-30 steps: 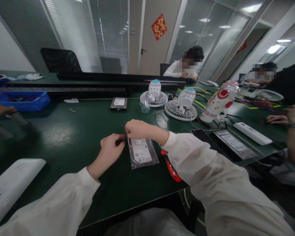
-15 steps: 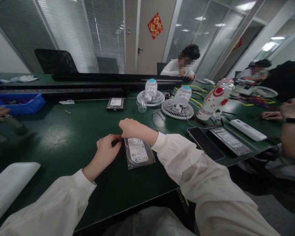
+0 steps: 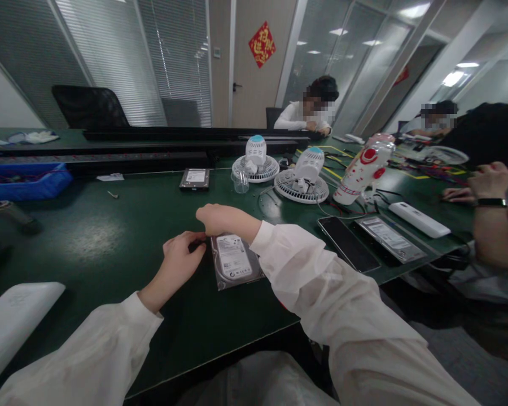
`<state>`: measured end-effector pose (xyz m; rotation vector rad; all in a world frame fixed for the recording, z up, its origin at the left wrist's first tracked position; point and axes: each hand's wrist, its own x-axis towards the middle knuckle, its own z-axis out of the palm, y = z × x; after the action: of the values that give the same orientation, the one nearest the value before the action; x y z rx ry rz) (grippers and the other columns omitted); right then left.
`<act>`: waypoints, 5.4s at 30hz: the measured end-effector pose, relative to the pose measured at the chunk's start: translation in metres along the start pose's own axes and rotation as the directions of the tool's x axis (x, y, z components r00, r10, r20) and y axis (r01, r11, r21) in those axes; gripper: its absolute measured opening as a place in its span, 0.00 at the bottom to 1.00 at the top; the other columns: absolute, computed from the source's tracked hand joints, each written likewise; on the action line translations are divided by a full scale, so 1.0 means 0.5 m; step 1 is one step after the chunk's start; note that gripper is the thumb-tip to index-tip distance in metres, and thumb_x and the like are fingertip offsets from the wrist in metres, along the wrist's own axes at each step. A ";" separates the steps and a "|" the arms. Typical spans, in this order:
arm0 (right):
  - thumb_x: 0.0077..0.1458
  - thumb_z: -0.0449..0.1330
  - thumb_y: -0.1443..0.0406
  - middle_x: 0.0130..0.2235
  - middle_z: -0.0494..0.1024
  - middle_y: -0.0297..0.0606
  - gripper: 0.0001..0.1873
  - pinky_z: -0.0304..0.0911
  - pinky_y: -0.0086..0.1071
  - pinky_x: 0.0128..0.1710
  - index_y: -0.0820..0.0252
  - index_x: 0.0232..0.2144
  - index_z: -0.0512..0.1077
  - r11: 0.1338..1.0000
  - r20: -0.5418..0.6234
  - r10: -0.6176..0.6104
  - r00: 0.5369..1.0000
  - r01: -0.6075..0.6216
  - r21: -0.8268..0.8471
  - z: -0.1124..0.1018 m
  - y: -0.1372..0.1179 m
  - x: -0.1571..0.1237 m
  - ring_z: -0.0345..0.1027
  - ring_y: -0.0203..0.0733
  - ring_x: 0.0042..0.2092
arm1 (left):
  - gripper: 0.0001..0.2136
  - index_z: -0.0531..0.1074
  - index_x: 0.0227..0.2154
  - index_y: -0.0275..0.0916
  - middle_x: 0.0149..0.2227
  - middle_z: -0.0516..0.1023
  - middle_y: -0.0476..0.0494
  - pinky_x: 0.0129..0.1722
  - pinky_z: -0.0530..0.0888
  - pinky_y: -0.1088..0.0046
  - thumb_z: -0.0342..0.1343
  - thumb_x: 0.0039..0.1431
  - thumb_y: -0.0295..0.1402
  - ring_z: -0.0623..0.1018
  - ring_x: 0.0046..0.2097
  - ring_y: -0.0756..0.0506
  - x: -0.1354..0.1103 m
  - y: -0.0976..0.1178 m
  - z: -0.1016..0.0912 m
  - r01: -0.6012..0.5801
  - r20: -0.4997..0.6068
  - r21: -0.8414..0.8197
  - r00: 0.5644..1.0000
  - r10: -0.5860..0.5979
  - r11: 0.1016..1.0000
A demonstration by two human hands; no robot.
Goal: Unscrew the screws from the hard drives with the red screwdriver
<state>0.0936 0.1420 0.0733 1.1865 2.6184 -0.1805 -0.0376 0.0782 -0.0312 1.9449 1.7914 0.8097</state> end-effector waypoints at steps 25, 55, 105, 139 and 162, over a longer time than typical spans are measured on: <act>0.67 0.53 0.72 0.47 0.83 0.47 0.13 0.62 0.35 0.40 0.63 0.43 0.79 0.998 -0.219 -0.023 0.975 0.036 0.054 0.061 0.084 -0.049 0.76 0.47 0.48 | 0.29 0.80 0.56 0.43 0.54 0.82 0.40 0.65 0.61 0.43 0.64 0.59 0.57 0.76 0.60 0.30 -0.011 -0.018 0.008 -0.073 0.065 0.056 0.996 0.069 0.996; 0.61 0.56 0.62 0.52 0.76 0.59 0.13 0.77 0.53 0.45 0.61 0.45 0.74 0.821 -0.716 0.551 0.428 -0.432 0.373 0.345 0.310 -0.468 0.73 0.62 0.52 | 0.28 0.78 0.58 0.46 0.55 0.80 0.41 0.67 0.60 0.45 0.65 0.60 0.55 0.75 0.60 0.32 -0.020 -0.003 0.000 -0.054 0.064 0.035 0.997 0.051 0.998; 0.66 0.57 0.68 0.29 0.74 0.34 0.13 0.58 0.30 0.34 0.60 0.27 0.70 0.849 -0.525 0.184 0.831 0.135 0.511 0.232 0.111 -0.275 0.66 0.35 0.31 | 0.12 0.81 0.40 0.40 0.47 0.83 0.34 0.71 0.52 0.40 0.51 0.67 0.27 0.79 0.55 0.31 0.100 0.069 -0.053 -0.518 0.351 0.466 0.852 0.387 0.717; 0.66 0.59 0.70 0.30 0.74 0.35 0.12 0.59 0.29 0.34 0.63 0.28 0.72 0.840 -0.533 0.147 0.833 0.179 0.513 0.237 0.114 -0.279 0.66 0.35 0.31 | 0.15 0.81 0.48 0.28 0.47 0.85 0.27 0.68 0.62 0.43 0.52 0.64 0.18 0.82 0.53 0.32 0.091 0.106 -0.044 -0.533 0.431 0.701 0.846 0.313 0.474; 0.66 0.59 0.70 0.31 0.73 0.34 0.11 0.57 0.29 0.34 0.62 0.29 0.73 0.846 -0.506 0.145 0.850 0.158 0.509 0.235 0.110 -0.282 0.64 0.34 0.31 | 0.08 0.83 0.37 0.35 0.39 0.86 0.34 0.61 0.66 0.47 0.58 0.62 0.24 0.82 0.44 0.35 0.080 0.173 -0.026 -0.351 0.339 0.776 0.933 0.123 0.524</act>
<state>0.2460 0.0510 0.0006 1.5919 3.1752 -0.7329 0.0219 0.1058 0.0391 2.7573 1.9375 -0.3681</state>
